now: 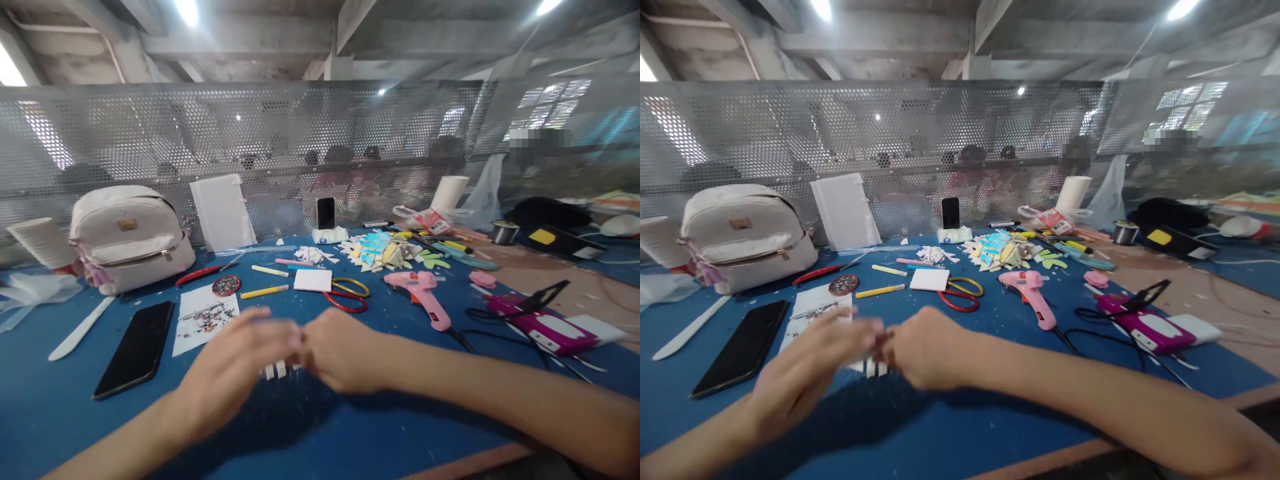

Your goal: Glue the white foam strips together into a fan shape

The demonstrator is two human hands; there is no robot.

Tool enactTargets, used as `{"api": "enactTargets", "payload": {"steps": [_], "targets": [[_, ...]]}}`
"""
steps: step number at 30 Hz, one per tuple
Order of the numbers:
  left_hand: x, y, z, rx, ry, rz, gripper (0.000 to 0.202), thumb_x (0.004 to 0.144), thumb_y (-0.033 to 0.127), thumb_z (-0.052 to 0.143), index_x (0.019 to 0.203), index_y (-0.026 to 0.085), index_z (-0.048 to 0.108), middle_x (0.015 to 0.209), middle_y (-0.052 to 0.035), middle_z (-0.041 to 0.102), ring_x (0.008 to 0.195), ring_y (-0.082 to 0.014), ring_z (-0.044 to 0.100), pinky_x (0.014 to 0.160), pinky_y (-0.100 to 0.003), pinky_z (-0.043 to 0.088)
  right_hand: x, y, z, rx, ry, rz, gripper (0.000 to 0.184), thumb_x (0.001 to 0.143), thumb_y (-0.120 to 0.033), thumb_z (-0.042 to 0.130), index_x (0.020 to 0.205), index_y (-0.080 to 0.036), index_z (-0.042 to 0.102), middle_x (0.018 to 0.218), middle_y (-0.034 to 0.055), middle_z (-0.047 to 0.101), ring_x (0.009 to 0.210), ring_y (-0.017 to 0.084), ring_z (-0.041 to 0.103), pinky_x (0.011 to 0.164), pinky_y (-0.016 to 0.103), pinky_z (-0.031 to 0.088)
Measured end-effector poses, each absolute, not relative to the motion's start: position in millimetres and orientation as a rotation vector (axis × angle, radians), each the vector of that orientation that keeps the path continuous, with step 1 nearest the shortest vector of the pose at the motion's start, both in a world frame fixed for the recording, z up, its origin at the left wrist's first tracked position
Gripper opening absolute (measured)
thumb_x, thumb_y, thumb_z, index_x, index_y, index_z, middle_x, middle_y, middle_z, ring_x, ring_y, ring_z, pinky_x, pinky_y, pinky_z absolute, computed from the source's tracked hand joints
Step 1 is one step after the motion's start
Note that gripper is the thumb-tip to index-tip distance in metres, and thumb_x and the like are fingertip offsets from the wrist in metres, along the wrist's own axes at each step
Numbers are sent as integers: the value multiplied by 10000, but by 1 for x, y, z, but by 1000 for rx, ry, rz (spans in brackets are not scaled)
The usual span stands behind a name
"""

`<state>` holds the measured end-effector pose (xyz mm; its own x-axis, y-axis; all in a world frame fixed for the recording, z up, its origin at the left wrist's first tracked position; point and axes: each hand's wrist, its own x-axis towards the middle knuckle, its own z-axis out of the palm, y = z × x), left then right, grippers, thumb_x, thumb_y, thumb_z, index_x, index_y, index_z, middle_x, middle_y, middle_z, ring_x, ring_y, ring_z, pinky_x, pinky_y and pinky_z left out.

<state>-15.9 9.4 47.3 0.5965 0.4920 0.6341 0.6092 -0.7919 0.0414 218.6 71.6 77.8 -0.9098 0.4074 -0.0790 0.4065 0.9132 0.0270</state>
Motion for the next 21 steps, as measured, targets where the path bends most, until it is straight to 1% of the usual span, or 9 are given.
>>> {"api": "enactTargets", "payload": {"steps": [1, 2, 3, 5, 7, 10, 13, 17, 21], "targets": [[-17, 22, 48, -2580, -959, -1055, 438, 1040, 195, 369, 1457, 324, 408, 1238, -62, 690, 1268, -221, 579, 1090, -497, 486, 216, 87, 79, 791, 2977, 77, 130, 927, -173, 525, 1003, -186, 630, 880, 60, 739, 715, 186, 654, 517, 282, 301], [-17, 32, 48, -2544, -993, -1097, 465, 1018, 133, 407, 1468, 250, 388, 1317, -116, 633, 1307, -240, 536, 1115, -512, 440, 213, 102, 80, 923, 2963, 133, 214, 993, -199, 441, 1118, -142, 605, 889, 106, 735, 713, 202, 659, 531, 285, 334], [-17, 40, 47, -2508, -994, -1139, 471, 1006, 101, 411, 1461, 220, 378, 1363, -145, 584, 1333, -247, 496, 1129, -521, 403, 211, 118, 80, 1024, 2937, 164, 267, 1027, -224, 393, 1178, -108, 581, 880, 127, 728, 711, 210, 662, 551, 288, 375], [-15, 48, 42, -2511, -983, -1143, 463, 984, 65, 425, 1431, 181, 394, 1374, -172, 549, 1340, -247, 468, 1131, -499, 380, 206, 148, 79, 1143, 2870, 197, 247, 1026, -218, 427, 1164, -99, 594, 913, 117, 713, 741, 201, 665, 616, 301, 468], [-11, 47, 37, -2565, -947, -1088, 447, 969, 42, 421, 1396, 174, 422, 1347, -168, 564, 1307, -235, 491, 1130, -477, 374, 200, 172, 77, 1217, 2819, 216, 255, 1006, -297, 539, 1191, -131, 598, 1018, 75, 682, 825, 181, 665, 727, 343, 551], [-6, 40, 30, -2656, -862, -969, 453, 941, 4, 397, 1351, 185, 468, 1302, -143, 606, 1252, -215, 539, 1139, -467, 359, 187, 194, 75, 1238, 2798, 227, 320, 982, -340, 596, 1243, -156, 588, 1157, 81, 644, 958, 203, 659, 828, 405, 573], [-2, 36, 25, -2710, -804, -877, 494, 903, -33, 381, 1334, 181, 492, 1287, -129, 623, 1236, -203, 559, 1155, -455, 341, 173, 203, 71, 1183, 2796, 234, 325, 977, -323, 605, 1255, -156, 587, 1216, 96, 627, 1026, 227, 647, 865, 432, 566], [-3, 37, 20, -2719, -815, -836, 519, 879, -52, 368, 1336, 162, 490, 1280, -135, 622, 1230, -208, 565, 1151, -467, 347, 166, 204, 71, 1043, 2830, 238, 336, 969, -304, 617, 1270, -161, 581, 1263, 102, 606, 1071, 240, 631, 887, 445, 558], [-6, 38, 17, -2703, -854, -841, 494, 903, -41, 359, 1334, 163, 488, 1274, -136, 619, 1203, -206, 572, 1121, -460, 383, 185, 208, 99, 994, 2897, 259, 330, 979, -276, 594, 1295, -183, 571, 1272, 92, 602, 1091, 240, 616, 916, 454, 533]]}}
